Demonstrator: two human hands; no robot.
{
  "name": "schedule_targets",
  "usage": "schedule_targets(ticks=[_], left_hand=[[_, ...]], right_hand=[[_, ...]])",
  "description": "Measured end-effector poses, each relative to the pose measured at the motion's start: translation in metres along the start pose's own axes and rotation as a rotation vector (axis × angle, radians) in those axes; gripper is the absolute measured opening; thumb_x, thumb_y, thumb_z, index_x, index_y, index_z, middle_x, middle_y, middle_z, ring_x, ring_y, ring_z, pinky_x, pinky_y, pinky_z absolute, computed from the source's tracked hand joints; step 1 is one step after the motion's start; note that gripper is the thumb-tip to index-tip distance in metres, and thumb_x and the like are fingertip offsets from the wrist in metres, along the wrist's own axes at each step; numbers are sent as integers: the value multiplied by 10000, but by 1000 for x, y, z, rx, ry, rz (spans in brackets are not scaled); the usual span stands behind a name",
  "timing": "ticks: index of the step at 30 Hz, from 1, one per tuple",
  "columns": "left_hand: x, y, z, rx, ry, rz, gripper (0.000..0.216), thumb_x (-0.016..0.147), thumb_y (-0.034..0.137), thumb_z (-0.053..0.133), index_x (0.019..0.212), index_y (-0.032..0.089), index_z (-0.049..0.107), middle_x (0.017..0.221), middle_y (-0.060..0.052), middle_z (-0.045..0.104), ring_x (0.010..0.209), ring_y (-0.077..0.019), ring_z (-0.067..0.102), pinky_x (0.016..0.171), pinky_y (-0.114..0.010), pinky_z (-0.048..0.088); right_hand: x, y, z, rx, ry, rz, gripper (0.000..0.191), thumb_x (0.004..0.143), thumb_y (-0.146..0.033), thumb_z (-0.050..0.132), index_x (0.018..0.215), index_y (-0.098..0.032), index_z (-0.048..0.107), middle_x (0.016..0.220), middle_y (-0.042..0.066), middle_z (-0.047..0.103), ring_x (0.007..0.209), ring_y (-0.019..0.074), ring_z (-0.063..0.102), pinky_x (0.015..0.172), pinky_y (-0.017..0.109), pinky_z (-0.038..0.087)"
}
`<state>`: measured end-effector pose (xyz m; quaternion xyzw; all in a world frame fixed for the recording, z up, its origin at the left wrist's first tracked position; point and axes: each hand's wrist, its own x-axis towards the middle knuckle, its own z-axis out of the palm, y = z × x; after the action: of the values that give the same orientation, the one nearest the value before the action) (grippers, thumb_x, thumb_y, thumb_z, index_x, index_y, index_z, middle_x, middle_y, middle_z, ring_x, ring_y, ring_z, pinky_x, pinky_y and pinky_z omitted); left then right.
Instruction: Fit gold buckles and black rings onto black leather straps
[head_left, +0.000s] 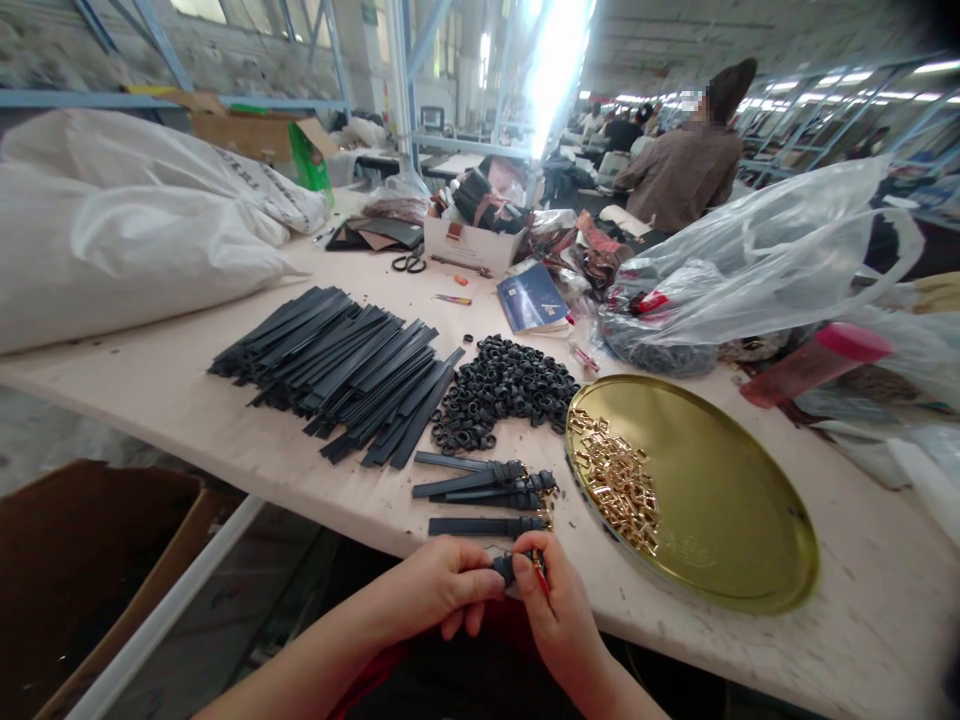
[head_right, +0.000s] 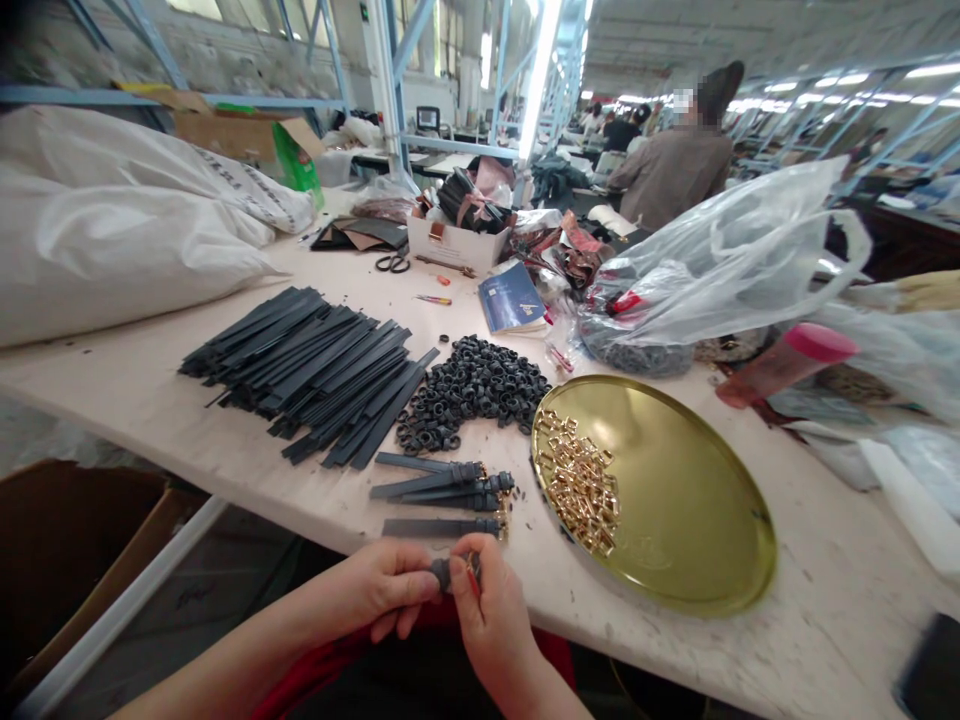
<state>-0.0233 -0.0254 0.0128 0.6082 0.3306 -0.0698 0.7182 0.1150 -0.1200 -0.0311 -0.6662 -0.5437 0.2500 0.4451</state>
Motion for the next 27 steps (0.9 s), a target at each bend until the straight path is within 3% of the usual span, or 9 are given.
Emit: schedule_targets(ticks=[5,11,17,19,21,24,27], left_hand=[[-4,10,-8,25,-35,17,276,801,405,422,710,161,510,504,60,518,338,-43,321,348,-166,221],[1,10,-1,57,42,55,245,798,317,395,675,151,527,578,24,573,387,-56,425,398,-160,303],[6,16,5,408,122,132,297,818,238,323,733,157,596,597,-8,617,493,-115,545,484,-194,406],[10,21,-3,642,230,212,298,832,269,359,747,174,628,660,-21,651,605,-146,591,555,-214,423],[14,26,-20,880,419,257,260,840,328,412,815,208,641,787,-20,671,752,-171,608,653,-233,432],[19,33,-55,1136,747,106,236,864,339,407,906,225,610,927,-29,641,889,-185,591,761,-264,427],[26,33,-89,1184,913,-87,218,849,266,434,944,127,572,946,-128,608,884,-248,597,735,-330,447]], right_hand=[[5,-1,1,-11,43,18,146,881,-308,357,843,-210,459,626,-22,521,543,125,503,500,213,405],[4,4,4,-52,15,-14,155,874,-323,372,864,-207,473,638,-11,559,549,134,535,511,222,424],[7,5,1,-24,10,-4,211,892,-325,323,892,-217,504,705,8,609,623,148,583,543,226,462],[17,7,-4,-88,45,-29,230,888,-337,332,903,-219,529,755,23,624,684,164,593,591,250,472],[30,12,-8,-223,111,-82,228,868,-355,380,903,-213,554,832,50,630,778,195,588,681,303,469],[48,26,-10,-461,188,-182,227,836,-366,448,911,-200,584,929,81,626,883,238,560,802,396,421],[55,38,-7,-578,220,-250,242,833,-368,459,942,-196,590,967,85,625,917,243,548,833,413,396]])
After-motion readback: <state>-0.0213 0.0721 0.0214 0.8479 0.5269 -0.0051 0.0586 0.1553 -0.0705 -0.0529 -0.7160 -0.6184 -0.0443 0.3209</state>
